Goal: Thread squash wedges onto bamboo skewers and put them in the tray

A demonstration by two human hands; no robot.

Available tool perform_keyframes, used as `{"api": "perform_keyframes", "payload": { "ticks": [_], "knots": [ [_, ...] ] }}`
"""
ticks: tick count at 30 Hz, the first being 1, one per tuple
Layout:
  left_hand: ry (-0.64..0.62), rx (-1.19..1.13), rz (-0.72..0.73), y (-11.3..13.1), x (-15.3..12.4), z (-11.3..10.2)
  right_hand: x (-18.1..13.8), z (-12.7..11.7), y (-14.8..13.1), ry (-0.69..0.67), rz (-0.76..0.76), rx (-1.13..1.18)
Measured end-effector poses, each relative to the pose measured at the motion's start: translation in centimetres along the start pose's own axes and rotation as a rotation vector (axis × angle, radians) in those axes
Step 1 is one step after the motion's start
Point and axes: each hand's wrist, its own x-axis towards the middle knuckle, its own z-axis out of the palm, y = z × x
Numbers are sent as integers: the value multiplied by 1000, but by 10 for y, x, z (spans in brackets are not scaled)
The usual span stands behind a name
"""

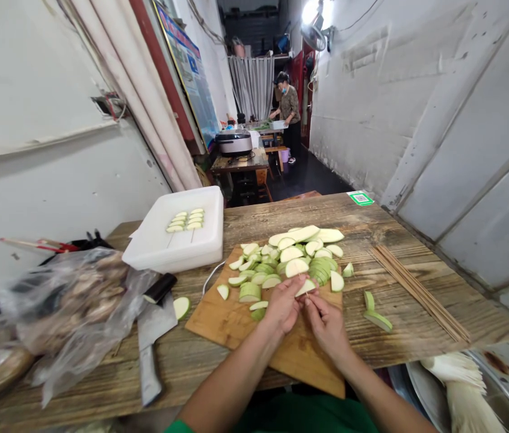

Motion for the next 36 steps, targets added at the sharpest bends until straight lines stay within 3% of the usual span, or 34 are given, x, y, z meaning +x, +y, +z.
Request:
{"api": "perform_keyframes", "payload": {
  "ticks": [3, 11, 31, 36],
  "knots": [
    [-1, 14, 22, 4, 0, 1, 0, 0, -1, -1, 8, -9],
    [151, -38, 136, 24, 4, -1, -4, 1, 1, -63, -22, -74],
    [102, 8, 184, 20, 3, 0, -3, 0, 2, -53, -4, -55],
    [204, -56, 270, 35, 10, -7, -4, 1, 2, -119, -42, -67]
  ]
}}
